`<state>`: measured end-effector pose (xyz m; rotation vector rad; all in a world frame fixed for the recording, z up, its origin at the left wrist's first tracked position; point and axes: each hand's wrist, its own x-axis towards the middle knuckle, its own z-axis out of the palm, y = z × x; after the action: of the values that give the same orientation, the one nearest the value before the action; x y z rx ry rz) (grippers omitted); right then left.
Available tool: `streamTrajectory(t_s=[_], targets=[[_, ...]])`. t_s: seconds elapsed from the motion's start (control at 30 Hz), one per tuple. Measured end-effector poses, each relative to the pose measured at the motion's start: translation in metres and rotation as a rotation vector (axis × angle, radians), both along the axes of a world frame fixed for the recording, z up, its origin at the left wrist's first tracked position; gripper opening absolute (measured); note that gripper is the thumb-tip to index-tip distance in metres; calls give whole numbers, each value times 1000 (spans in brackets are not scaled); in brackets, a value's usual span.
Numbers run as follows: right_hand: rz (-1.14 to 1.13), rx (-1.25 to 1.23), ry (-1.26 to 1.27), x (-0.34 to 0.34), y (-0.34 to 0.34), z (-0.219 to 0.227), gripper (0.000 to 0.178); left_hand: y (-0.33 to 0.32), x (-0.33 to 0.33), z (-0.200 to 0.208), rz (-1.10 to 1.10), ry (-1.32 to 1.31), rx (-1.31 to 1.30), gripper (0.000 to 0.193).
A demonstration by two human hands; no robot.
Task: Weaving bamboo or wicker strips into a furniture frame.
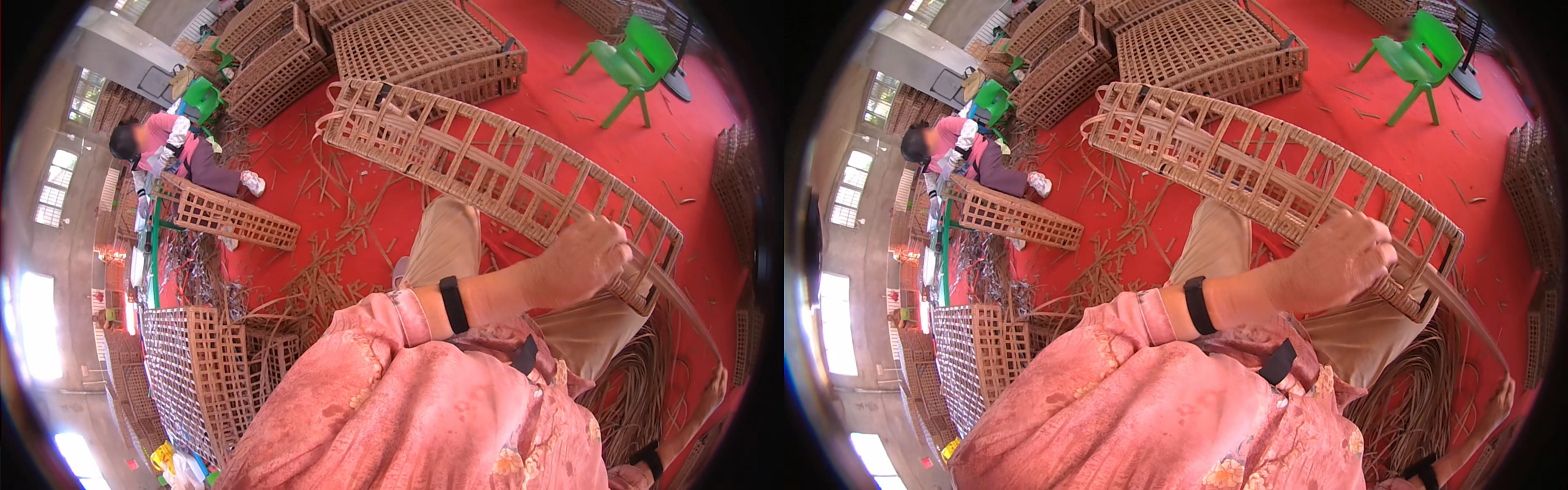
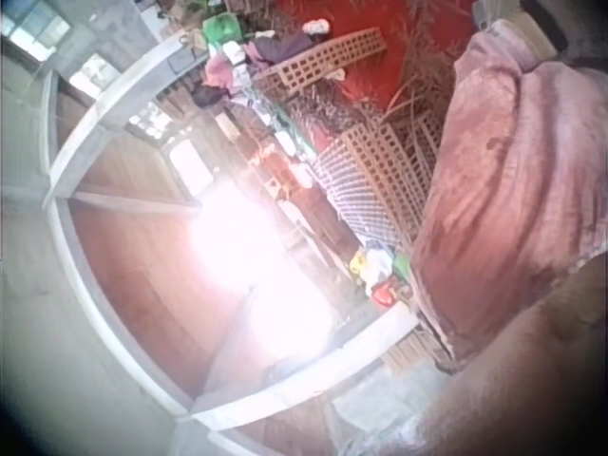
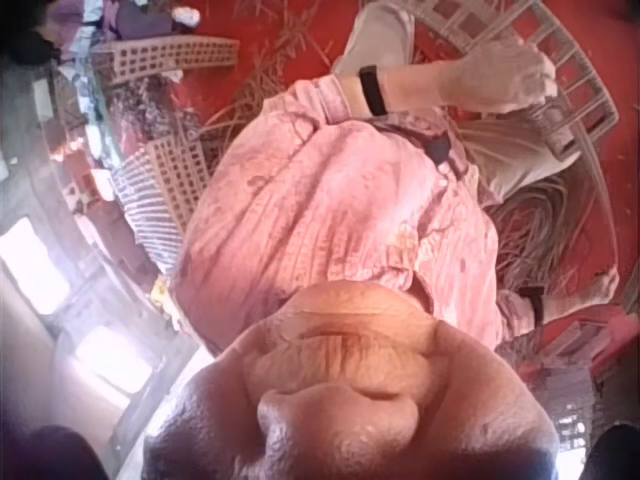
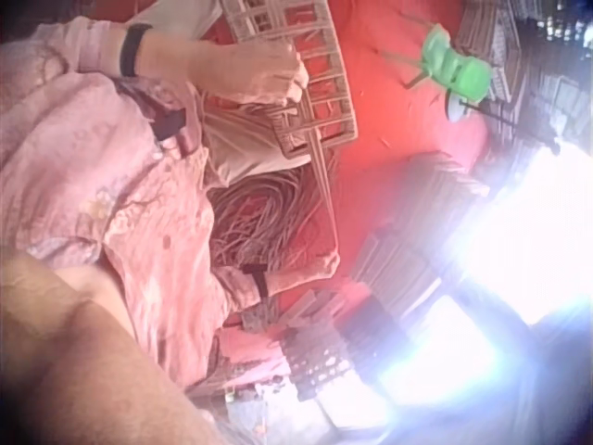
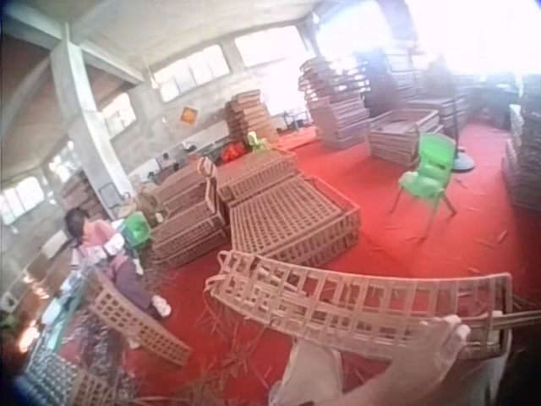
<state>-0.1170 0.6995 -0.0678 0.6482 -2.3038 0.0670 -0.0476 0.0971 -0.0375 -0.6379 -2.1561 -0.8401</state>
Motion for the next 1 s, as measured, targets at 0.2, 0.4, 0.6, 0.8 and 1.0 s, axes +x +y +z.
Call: streamTrajectory(t_s=[0.2, 0.4, 0.6, 0.8, 1.0], targets=[[-479, -743, -584, -15, 12, -34, 32, -14, 1, -9, 53, -7, 24, 22], [-441, -864, -565, -17, 26, -70, 31, -99, 12, 13, 344, 73, 41, 19], [-458, -935, -617, -16, 10, -90, 31, -326, 40, 14, 1200, -22, -144, 23], [-429, -999, -679, -20, 22, -102, 30, -391, 52, 21, 977, -573, 101, 27], [-464, -1005, -701, -18, 18, -85, 29, -421, 76, 9, 388, -625, 869, 30]])
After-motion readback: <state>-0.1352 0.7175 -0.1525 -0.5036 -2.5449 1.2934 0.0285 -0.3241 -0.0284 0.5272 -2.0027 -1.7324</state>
